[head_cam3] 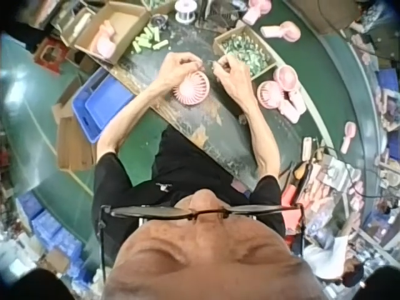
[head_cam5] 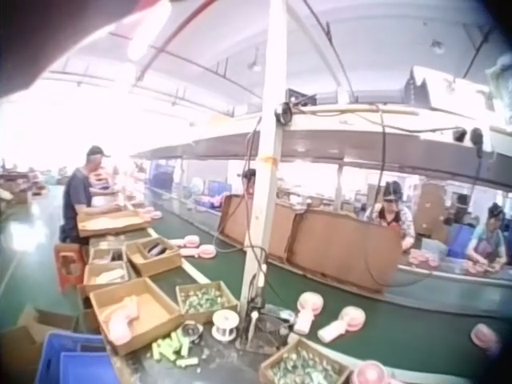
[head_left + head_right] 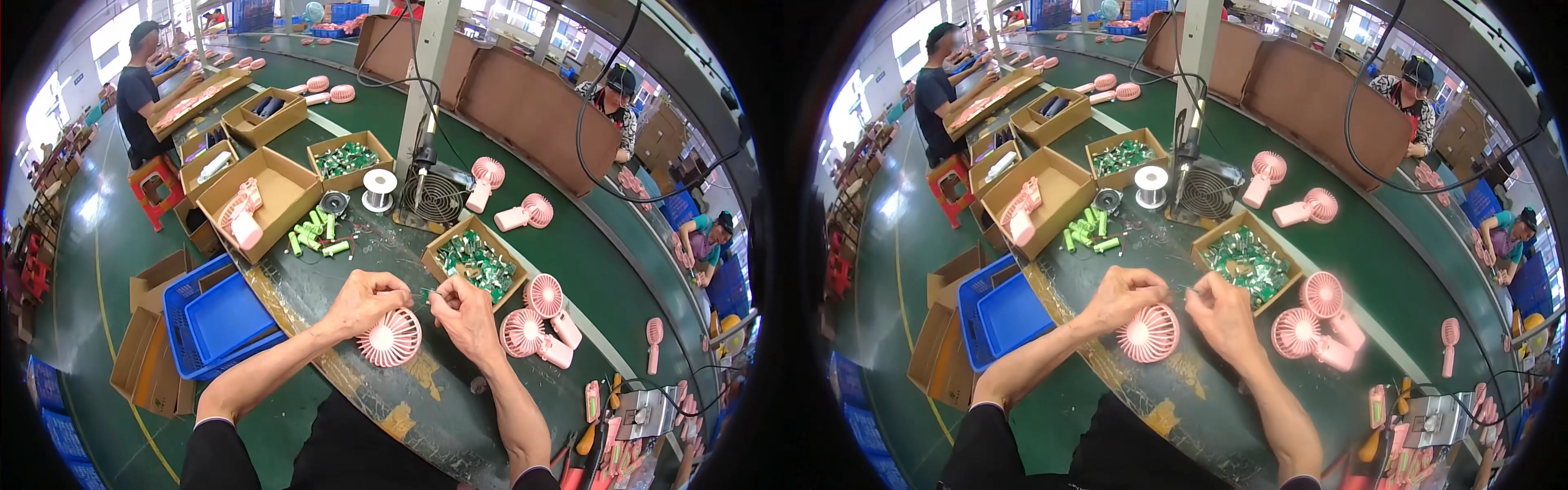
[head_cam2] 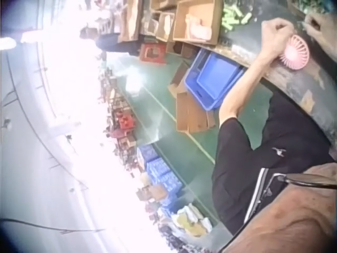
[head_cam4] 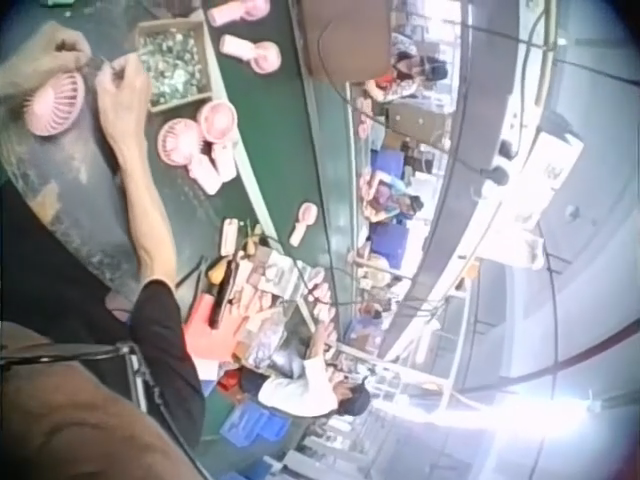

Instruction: The person assembles portable fans by connecting circuit boards to the fan units, fitting the casing pieces together over the battery and wiring, fastening them with an electric screwdriver, and placing the assembled fans onto the conveyor belt.

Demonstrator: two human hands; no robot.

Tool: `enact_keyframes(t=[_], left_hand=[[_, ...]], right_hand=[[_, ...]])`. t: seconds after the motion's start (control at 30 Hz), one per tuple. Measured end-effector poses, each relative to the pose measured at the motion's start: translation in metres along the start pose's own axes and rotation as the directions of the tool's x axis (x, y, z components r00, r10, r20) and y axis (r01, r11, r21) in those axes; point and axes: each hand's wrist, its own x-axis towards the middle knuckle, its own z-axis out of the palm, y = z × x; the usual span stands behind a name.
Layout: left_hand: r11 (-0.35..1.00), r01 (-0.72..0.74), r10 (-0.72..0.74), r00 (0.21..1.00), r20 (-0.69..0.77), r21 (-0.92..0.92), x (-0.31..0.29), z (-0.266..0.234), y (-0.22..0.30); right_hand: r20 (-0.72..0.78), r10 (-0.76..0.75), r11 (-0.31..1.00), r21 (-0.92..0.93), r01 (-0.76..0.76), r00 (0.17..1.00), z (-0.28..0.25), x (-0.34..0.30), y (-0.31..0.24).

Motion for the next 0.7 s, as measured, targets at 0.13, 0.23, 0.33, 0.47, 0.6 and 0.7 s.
enact_keyframes(t=[0.13,0.23,0.33,0.47,0.6,0.7], left_hand=[[0.998,0.006,-0.006,1.0,0.005,-0.057,0.033,-0.013,0.0],[0.986,0.024,-0.027,1.0,-0.016,-0.167,0.055,-0.02,-0.004],[0.976,-0.022,0.017,0.999,-0.028,-0.217,0.075,-0.022,-0.008],[0.977,-0.049,0.037,0.998,-0.059,-0.209,0.094,-0.03,-0.014],[0.977,-0.001,0.0,1.0,-0.004,-0.214,0.107,-0.043,0.001],[0.949,-0.056,0.056,0.998,-0.009,-0.311,0.112,-0.05,0.004]], right_hand=[[0.002,0.056,0.984,0.171,-0.055,0.998,-0.001,0.033,0.0],[-0.015,0.067,0.979,0.196,-0.063,0.998,0.003,0.053,0.012],[-0.037,0.092,0.961,0.263,-0.079,0.995,0.005,0.069,0.015],[-0.084,0.103,0.966,0.247,-0.079,0.991,0.008,0.086,0.016],[-0.093,0.096,0.956,0.285,-0.065,0.991,0.009,0.1,0.011],[-0.103,0.105,0.945,0.322,-0.067,0.989,0.011,0.104,0.002]])
